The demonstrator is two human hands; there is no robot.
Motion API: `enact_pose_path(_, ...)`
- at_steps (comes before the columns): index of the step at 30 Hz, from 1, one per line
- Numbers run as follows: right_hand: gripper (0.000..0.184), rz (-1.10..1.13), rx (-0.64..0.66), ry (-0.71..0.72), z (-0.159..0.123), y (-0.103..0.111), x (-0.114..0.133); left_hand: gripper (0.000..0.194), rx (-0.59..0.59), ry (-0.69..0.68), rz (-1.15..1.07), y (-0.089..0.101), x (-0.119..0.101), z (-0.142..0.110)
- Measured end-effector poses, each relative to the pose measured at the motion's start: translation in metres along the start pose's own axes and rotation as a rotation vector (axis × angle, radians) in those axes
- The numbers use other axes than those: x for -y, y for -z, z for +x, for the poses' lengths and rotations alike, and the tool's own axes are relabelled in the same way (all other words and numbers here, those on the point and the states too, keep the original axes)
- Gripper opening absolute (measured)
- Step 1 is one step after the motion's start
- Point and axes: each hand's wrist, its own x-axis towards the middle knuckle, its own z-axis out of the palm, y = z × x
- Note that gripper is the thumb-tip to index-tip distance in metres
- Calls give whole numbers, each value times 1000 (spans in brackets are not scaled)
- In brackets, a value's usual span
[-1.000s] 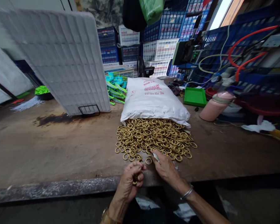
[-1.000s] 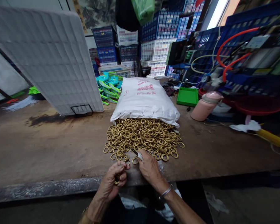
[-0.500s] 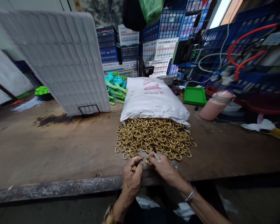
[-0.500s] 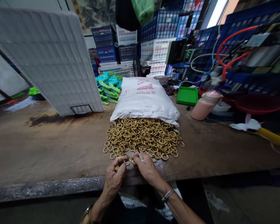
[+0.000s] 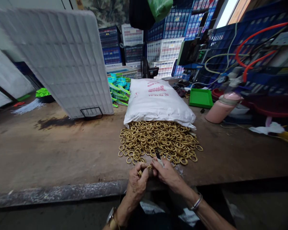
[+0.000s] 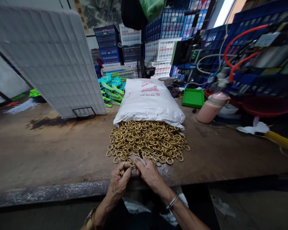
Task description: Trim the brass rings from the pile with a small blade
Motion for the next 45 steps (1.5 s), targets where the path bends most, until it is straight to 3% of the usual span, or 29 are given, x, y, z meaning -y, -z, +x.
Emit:
enact_pose_path(4, 27, -200, -61, 209, 2, 0, -3, 14, 5, 37, -53, -1, -5, 0)
enact_pose_path(9, 25, -289, -104, 240, 0, -3, 0, 16, 67, 429, -327, -2, -9, -1)
enact_pose_path(11, 25, -287, -93, 240, -2, -4, 3, 21, 92, 513, -386, -2, -8, -2)
enact_pose_path(17, 29, -219, -74, 198, -2, -4, 8, 25, 116, 434, -552, -2, -1, -7)
enact_pose_path(21, 25, -415, -144, 275, -3, -1, 0, 26, 70, 424, -539, -3, 0, -8)
enact_pose_path(24, 15, -598, -85, 359, -7, 0, -6, 28, 48, 416, -500, -3, -4, -7)
enact_pose_path(29, 28, -819, -7, 383, -15, -2, -7, 28, 20, 391, -402, -3, -12, -5)
enact_pose_path(33, 33, -961, -52, 343, -15, -3, -7, 26, 22, 383, -384, -2, -10, -10)
enact_pose_path(39, 25, -1067, -159, 210, -7, 11, -12, 26, 184, 446, -531, 5, -16, -30)
enact_pose_path(45, 14, -995, -231, 259, -1, 11, -16, 24, 429, 690, -601, -7, -4, -51)
